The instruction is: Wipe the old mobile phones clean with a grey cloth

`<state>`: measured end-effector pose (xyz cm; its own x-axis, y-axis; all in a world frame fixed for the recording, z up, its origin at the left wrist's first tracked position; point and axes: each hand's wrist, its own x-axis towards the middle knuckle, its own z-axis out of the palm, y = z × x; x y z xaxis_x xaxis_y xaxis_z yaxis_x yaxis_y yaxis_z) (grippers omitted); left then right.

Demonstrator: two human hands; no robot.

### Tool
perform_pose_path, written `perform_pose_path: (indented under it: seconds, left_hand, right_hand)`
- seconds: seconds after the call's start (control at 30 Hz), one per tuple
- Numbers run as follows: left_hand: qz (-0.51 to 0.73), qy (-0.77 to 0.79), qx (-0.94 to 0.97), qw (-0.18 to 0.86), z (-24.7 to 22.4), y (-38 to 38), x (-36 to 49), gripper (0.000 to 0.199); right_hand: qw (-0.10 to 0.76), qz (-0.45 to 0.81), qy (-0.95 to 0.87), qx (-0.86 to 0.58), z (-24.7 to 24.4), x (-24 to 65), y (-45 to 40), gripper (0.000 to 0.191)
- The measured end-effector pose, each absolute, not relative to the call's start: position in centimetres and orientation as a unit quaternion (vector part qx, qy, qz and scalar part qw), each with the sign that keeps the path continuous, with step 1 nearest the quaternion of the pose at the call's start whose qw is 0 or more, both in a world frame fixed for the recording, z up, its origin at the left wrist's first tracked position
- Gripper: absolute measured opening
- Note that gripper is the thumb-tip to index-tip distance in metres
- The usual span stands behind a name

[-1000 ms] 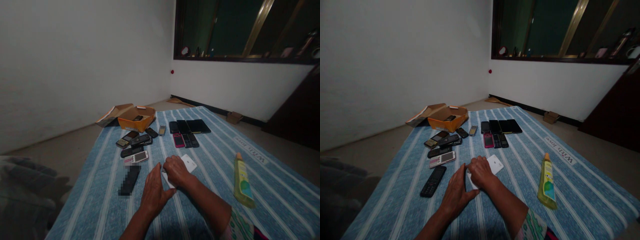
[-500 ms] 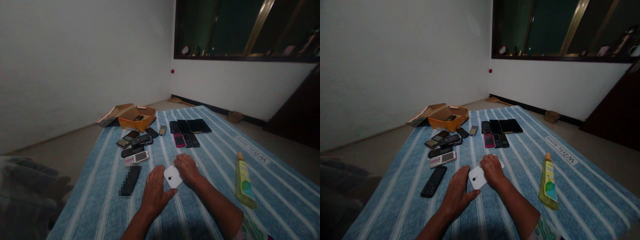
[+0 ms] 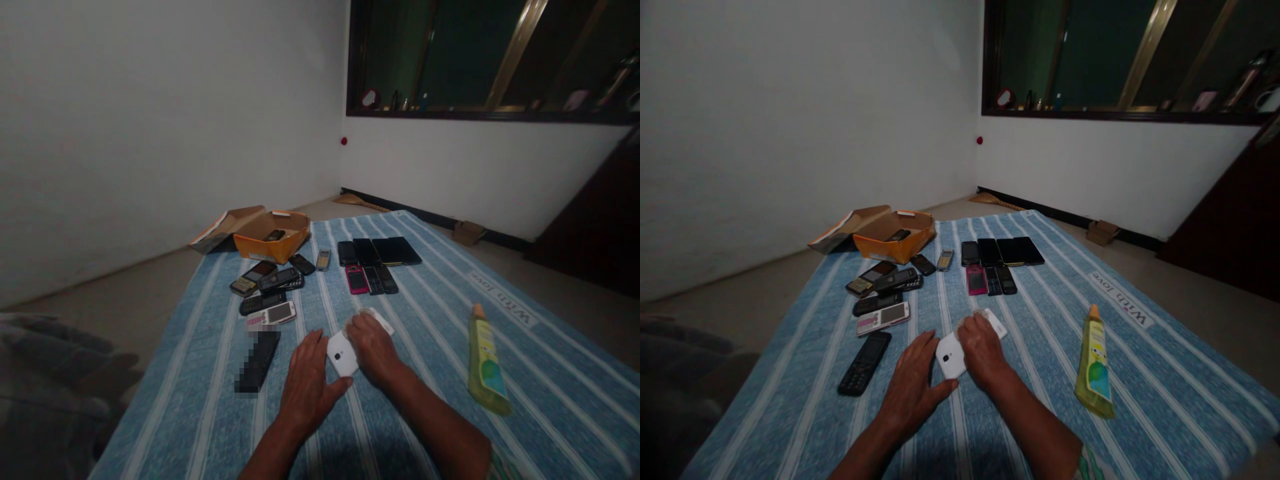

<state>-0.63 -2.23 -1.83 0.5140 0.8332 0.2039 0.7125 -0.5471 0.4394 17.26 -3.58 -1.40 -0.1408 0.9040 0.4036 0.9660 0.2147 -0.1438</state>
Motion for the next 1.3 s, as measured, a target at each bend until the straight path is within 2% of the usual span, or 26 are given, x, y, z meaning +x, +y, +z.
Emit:
perform_pose_path:
  seconds: [0.2,0.5,0.77,1.07,1.3]
  left_hand:
    - [0.197,0.450,0.858,0.153,-1.6,-2.2,-0.5,0.064]
    - [0.183,0.467,0.852,0.151,-1.2,-2.4,-0.3,0.062]
    - [0.162,0.461,0.860,0.147,-1.3,-2.3,-0.4,0.063]
    - [0.137,0.471,0.857,0.158,-0.3,-2.5,-0.1,0.067]
    - [0.149,0.472,0.853,0.168,-0.2,-2.5,-0.2,0.064]
  right_hand:
    - [0.227,-0.054,-0.793,-0.562,-1.1,16.0,-4.2,0.015]
    - [0.213,-0.064,-0.703,-0.676,-1.1,20.2,-3.3,0.021]
    - [0.247,-0.085,-0.739,-0.621,-2.3,18.2,-3.8,0.016]
    - [0.225,-0.072,-0.686,-0.688,-1.8,19.9,-2.2,0.021]
    - [0.239,-0.060,-0.738,-0.628,-2.1,17.5,-3.2,0.019]
